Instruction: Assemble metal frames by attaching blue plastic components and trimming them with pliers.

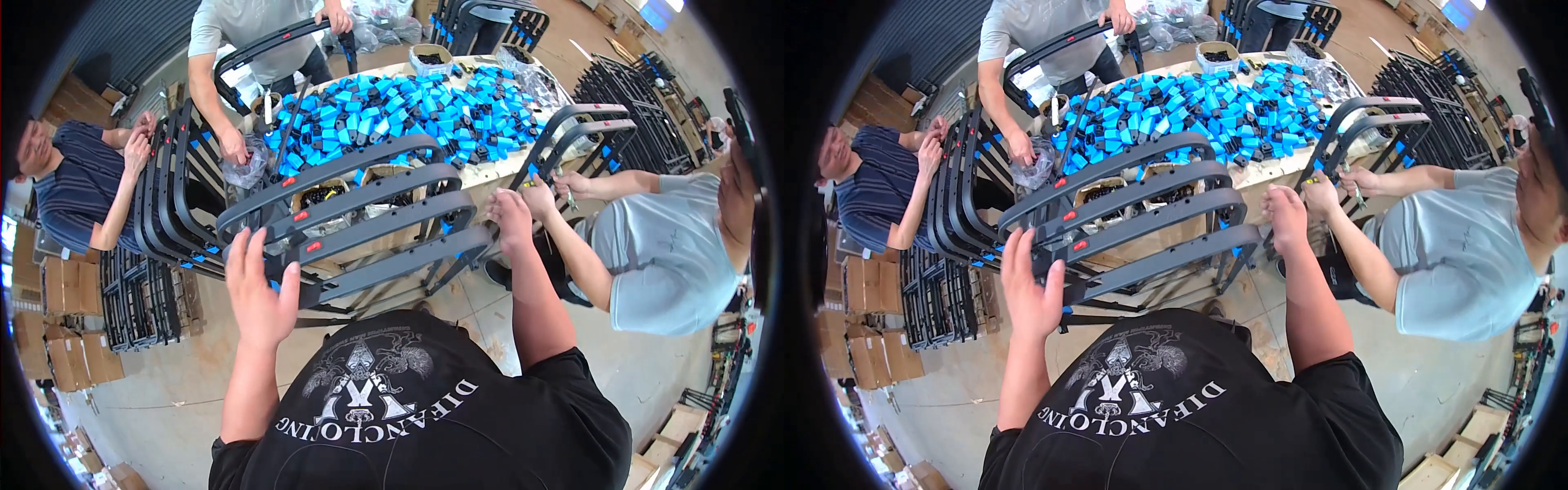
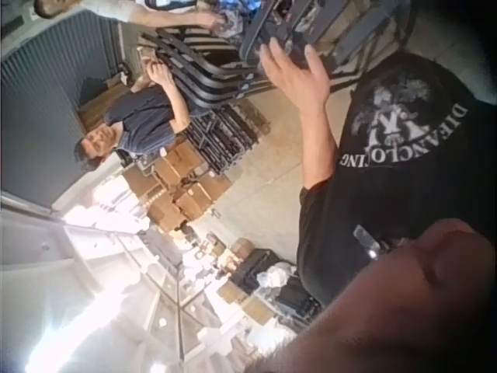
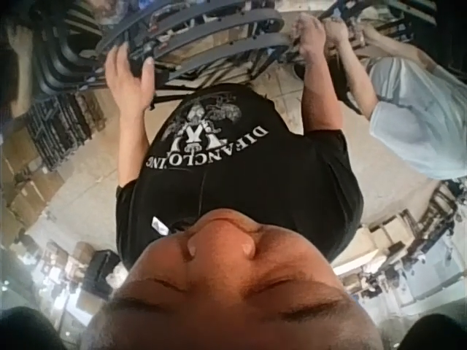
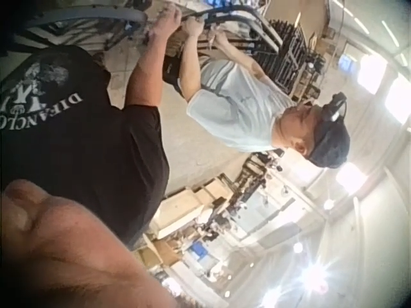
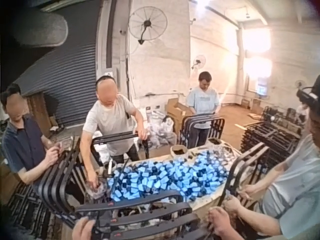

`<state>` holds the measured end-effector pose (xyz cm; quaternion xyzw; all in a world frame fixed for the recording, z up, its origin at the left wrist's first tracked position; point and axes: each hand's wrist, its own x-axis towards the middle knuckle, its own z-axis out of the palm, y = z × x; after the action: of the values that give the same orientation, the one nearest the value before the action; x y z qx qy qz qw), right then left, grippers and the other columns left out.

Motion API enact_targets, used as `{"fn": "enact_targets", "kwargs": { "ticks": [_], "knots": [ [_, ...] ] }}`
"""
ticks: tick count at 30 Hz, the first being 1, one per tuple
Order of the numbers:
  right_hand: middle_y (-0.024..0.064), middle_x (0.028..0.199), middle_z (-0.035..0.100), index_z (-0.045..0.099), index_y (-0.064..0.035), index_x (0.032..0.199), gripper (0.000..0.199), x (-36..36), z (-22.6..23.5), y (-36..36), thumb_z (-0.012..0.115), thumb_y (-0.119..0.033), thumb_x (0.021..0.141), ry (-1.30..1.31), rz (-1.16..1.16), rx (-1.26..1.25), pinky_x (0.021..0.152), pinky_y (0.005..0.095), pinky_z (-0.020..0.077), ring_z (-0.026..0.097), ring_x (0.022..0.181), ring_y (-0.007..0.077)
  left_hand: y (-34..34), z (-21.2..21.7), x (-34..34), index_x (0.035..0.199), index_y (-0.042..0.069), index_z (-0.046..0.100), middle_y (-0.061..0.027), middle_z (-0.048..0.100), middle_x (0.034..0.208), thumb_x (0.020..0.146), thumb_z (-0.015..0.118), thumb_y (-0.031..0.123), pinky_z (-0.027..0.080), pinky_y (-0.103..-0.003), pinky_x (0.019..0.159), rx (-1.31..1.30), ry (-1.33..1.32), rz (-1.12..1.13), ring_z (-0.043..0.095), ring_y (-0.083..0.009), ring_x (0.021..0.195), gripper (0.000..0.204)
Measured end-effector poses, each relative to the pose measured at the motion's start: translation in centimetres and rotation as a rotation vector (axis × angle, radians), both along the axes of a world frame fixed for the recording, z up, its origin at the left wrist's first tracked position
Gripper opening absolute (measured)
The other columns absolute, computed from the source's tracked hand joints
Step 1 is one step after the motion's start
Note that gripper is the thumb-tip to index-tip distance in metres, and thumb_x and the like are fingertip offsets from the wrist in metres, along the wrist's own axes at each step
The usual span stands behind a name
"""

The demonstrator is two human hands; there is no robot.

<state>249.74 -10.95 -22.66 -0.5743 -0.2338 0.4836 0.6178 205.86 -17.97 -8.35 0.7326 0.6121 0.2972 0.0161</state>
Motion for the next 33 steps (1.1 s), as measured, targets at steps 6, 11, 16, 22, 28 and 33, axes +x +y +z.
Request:
{"fn": "enact_targets", "kwargs": {
  "ticks": [6, 11, 16, 22, 28, 33],
  "knots": [
    [0.0077, 0.096, 0.069, 0.065, -0.0012, 0.111, 0.025, -0.6, 1.3, 11.5, 0.065, -0.021, 0.096, -0.021, 0.246, 0.146, 0.073, 0.0295, 0.0513, 0.064, 0.081, 0.0155, 2.0, -1.2, 1.6, 0.146, 0.006, 0.046, -0.0241, 0.040, 0.153, 0.093, 0.065, 0.034, 0.023, -0.051, 0.119, -0.198, 0.242, 0.094, 0.034, -0.0416, 0.143, 0.062],
    [0.0062, 0.096, 0.068, 0.065, -0.0054, 0.116, 0.030, -4.2, 0.3, 21.2, 0.069, -0.021, 0.091, -0.130, 0.909, -0.070, 0.072, 0.0288, 0.0526, 0.064, 0.084, 0.0134, 2.7, -1.3, 2.3, 0.146, 0.006, 0.047, -0.0209, 0.040, 0.154, 0.092, 0.064, 0.033, 0.022, -0.050, 0.119, -0.222, 0.280, 0.109, 0.034, -0.0389, 0.145, 0.063],
    [0.0059, 0.100, 0.071, 0.065, -0.0053, 0.121, 0.039, -8.0, -5.8, 26.7, 0.074, -0.018, 0.085, 0.028, 1.563, -0.319, 0.068, 0.0298, 0.0570, 0.068, 0.080, 0.0142, 3.4, -0.8, 3.1, 0.143, 0.004, 0.050, -0.0200, 0.043, 0.152, 0.088, 0.066, 0.031, 0.023, -0.051, 0.119, -0.249, 0.269, 0.119, 0.035, -0.0387, 0.145, 0.064],
    [0.0047, 0.107, 0.065, 0.063, -0.0107, 0.127, 0.058, -9.0, -1.2, 24.8, 0.079, -0.010, 0.071, -0.658, 1.920, -0.088, 0.083, 0.0323, 0.0495, 0.058, 0.099, 0.0167, 4.4, -1.2, 2.6, 0.143, 0.004, 0.050, -0.0206, 0.043, 0.152, 0.084, 0.069, 0.026, 0.022, -0.052, 0.118, -0.275, 0.193, 0.105, 0.036, -0.0402, 0.143, 0.066],
    [0.0112, 0.120, 0.067, 0.058, -0.0132, 0.135, 0.059, -10.0, -9.3, 27.7, 0.072, -0.021, 0.078, -0.947, 2.207, 0.222, 0.086, 0.0354, 0.0504, 0.064, 0.103, 0.0260, 5.4, -1.1, 1.9, 0.140, 0.005, 0.052, -0.0215, 0.044, 0.150, 0.079, 0.072, 0.028, 0.022, -0.053, 0.118, -0.304, 0.175, 0.130, 0.037, -0.0413, 0.142, 0.069],
    [0.0102, 0.114, 0.068, 0.063, -0.0034, 0.127, 0.046, -11.2, -6.3, 27.9, 0.072, -0.020, 0.085, -0.794, 2.206, 0.178, 0.081, 0.0363, 0.0520, 0.064, 0.101, 0.0187, 5.5, -0.6, 1.3, 0.139, 0.005, 0.053, -0.0216, 0.045, 0.150, 0.077, 0.073, 0.031, 0.023, -0.052, 0.117, -0.320, 0.158, 0.141, 0.038, -0.0415, 0.142, 0.071]
  ]
}}
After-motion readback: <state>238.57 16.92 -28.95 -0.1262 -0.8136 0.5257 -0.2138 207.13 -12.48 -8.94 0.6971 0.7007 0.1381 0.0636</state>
